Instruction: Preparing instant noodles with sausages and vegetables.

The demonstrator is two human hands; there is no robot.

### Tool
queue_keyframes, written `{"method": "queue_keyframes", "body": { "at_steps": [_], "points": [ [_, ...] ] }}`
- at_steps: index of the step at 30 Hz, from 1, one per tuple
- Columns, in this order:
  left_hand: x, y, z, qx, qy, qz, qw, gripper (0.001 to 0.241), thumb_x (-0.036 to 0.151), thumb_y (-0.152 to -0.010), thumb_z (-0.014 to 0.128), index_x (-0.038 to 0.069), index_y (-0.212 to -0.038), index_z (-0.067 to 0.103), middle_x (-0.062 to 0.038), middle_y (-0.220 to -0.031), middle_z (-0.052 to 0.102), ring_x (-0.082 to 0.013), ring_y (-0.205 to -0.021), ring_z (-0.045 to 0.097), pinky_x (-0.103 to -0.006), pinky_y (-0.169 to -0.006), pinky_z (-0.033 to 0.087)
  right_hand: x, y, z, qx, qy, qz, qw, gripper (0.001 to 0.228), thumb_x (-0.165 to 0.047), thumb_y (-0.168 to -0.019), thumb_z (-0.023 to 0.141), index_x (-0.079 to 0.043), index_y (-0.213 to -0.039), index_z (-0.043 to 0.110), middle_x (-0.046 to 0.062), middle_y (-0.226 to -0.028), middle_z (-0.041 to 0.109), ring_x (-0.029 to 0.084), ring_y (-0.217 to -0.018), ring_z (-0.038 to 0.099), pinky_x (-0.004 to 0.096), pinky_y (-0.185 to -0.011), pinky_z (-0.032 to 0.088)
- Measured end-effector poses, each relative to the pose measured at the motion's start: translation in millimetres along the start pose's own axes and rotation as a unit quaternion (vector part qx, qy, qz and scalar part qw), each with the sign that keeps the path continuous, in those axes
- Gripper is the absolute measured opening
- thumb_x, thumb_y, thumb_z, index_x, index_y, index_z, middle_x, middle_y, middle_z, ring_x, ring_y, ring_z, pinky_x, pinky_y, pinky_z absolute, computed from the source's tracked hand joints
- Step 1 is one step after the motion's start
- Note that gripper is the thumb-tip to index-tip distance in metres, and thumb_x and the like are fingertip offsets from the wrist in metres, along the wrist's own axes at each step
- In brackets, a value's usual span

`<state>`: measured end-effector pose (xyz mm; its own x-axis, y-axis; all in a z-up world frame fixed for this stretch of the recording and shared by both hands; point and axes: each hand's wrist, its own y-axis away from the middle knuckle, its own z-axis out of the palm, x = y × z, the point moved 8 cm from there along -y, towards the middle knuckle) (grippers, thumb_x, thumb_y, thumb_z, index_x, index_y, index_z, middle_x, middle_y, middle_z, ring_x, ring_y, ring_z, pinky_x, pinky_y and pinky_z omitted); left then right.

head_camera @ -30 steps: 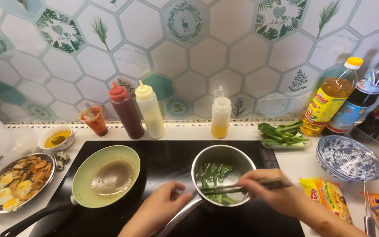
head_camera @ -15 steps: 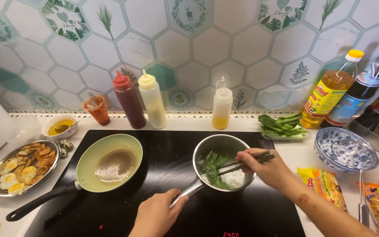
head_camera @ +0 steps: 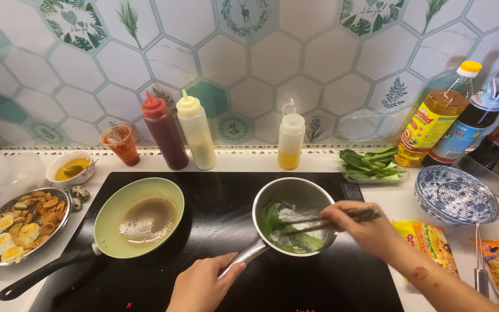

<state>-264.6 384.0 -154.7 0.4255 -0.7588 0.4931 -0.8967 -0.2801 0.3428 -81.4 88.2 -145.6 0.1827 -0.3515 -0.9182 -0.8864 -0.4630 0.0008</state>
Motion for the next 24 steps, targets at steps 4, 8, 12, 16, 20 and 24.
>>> {"method": "queue_keyframes", "body": {
  "at_steps": [4,8,12,16,20,24],
  "points": [
    [0,-2,1,-0.013,0.003,-0.010,1.000,0.045,0.060,-0.089,0.057,0.041,-0.128,0.070,-0.004,-0.091,0.079,-0.0234,-0.093,0.076,-0.0365,-0.086,0.057,-19,-3,-23,0.048,-0.032,-0.051,0.997,0.023,-0.016,-0.094,0.065,0.001,-0.102,0.080,0.009,-0.087,0.083,0.014,-0.081,0.077,0.029,-0.075,0.063],
    [-4,-4,4,-0.020,0.005,-0.021,1.000,0.046,0.061,-0.089,0.057,0.041,-0.129,0.069,-0.004,-0.092,0.080,-0.0209,-0.095,0.077,-0.0347,-0.089,0.057,10,-5,1,0.032,-0.101,0.043,0.993,0.028,-0.020,-0.096,0.061,0.000,-0.102,0.079,0.009,-0.090,0.083,0.017,-0.082,0.079,0.032,-0.075,0.066],
    [-8,-8,7,-0.015,0.009,-0.023,1.000,0.047,0.062,-0.089,0.058,0.040,-0.129,0.069,-0.003,-0.096,0.079,-0.0207,-0.097,0.076,-0.0348,-0.090,0.056,-2,-2,22,0.009,-0.140,0.038,0.989,0.030,-0.022,-0.098,0.060,0.001,-0.102,0.079,0.010,-0.089,0.081,0.020,-0.078,0.077,0.034,-0.071,0.063],
    [-4,-3,3,-0.012,0.012,-0.020,1.000,0.048,0.060,-0.088,0.059,0.038,-0.130,0.069,-0.005,-0.096,0.079,-0.0228,-0.097,0.076,-0.0352,-0.090,0.056,-21,-7,27,0.004,-0.151,-0.025,0.988,0.034,-0.025,-0.100,0.057,0.001,-0.103,0.078,0.009,-0.089,0.081,0.017,-0.081,0.078,0.032,-0.074,0.064],
    [-4,-3,1,-0.004,0.015,-0.013,1.000,0.049,0.059,-0.088,0.060,0.037,-0.130,0.069,-0.008,-0.095,0.079,-0.0255,-0.095,0.076,-0.0362,-0.088,0.057,-16,-10,42,-0.006,-0.143,-0.026,0.989,0.031,-0.025,-0.098,0.059,-0.001,-0.104,0.077,0.007,-0.091,0.080,0.015,-0.084,0.076,0.030,-0.075,0.064],
    [-3,0,-1,-0.005,0.021,-0.010,1.000,0.048,0.059,-0.088,0.060,0.037,-0.130,0.069,-0.008,-0.094,0.079,-0.0260,-0.095,0.076,-0.0365,-0.087,0.057,1,-17,22,0.022,-0.124,0.014,0.992,0.027,-0.022,-0.096,0.063,-0.001,-0.103,0.078,0.008,-0.089,0.080,0.015,-0.081,0.075,0.030,-0.071,0.061]
  ]
}}
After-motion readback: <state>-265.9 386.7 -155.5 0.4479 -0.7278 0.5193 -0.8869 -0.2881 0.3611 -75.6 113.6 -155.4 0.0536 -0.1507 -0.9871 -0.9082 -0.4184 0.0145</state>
